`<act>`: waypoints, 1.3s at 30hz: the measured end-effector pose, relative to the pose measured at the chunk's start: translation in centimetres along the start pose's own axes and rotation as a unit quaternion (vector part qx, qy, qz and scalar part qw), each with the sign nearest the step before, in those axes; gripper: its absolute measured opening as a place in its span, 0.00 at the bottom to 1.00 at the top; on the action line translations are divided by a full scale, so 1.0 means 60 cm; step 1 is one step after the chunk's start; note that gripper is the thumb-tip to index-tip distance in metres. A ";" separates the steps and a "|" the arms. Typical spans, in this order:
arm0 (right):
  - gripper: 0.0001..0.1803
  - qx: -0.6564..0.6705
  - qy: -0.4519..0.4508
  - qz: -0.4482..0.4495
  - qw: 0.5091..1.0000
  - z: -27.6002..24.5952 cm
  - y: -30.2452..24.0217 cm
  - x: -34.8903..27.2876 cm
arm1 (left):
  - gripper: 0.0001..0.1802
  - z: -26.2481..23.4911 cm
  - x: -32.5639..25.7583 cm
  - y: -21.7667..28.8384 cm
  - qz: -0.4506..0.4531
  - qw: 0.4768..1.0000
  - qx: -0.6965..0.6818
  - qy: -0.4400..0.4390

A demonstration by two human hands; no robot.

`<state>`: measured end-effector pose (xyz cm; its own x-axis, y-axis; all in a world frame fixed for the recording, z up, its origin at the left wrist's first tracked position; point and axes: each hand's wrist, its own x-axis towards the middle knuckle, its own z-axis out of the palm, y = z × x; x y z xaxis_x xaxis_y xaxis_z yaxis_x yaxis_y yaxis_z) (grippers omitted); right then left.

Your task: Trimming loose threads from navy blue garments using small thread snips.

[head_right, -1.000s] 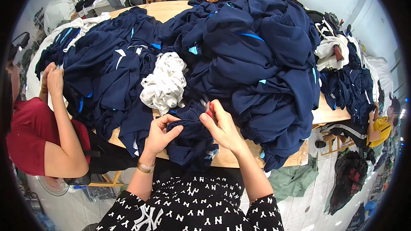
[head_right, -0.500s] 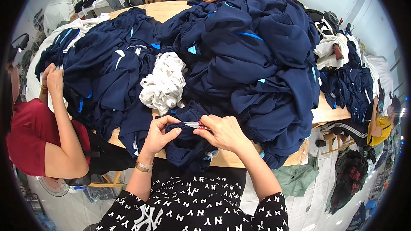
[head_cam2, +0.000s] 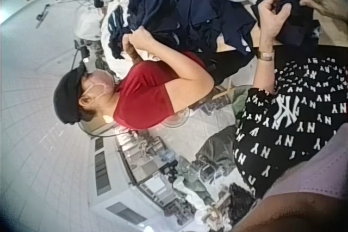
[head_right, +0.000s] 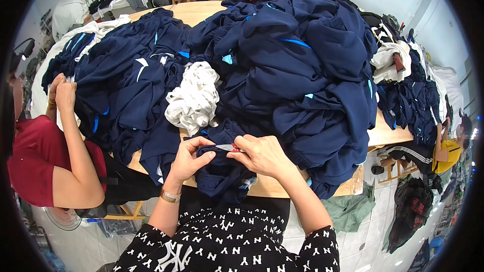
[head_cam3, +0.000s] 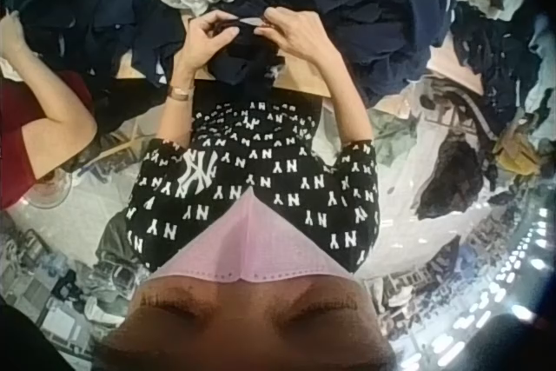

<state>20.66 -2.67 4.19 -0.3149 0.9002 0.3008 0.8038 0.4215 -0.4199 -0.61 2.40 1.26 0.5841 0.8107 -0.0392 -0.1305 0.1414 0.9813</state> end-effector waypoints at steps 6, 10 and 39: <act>0.18 -0.001 0.013 0.000 1.000 -0.003 -0.004 -0.001 | 0.10 0.003 0.002 0.003 0.004 1.000 -0.003 -0.002; 0.17 -0.025 -0.003 -0.002 1.000 -0.004 -0.008 0.003 | 0.10 0.006 0.003 0.004 0.008 1.000 -0.001 -0.006; 0.15 0.391 0.136 0.201 0.888 0.065 -0.034 0.014 | 0.17 0.005 0.014 -0.022 0.035 0.999 0.023 -0.001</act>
<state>16.80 -2.33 1.97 0.1369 0.9803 0.1424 0.1934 0.1145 -0.9744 0.30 2.75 -0.01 0.5767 0.8164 0.0311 -0.1340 0.0570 0.9893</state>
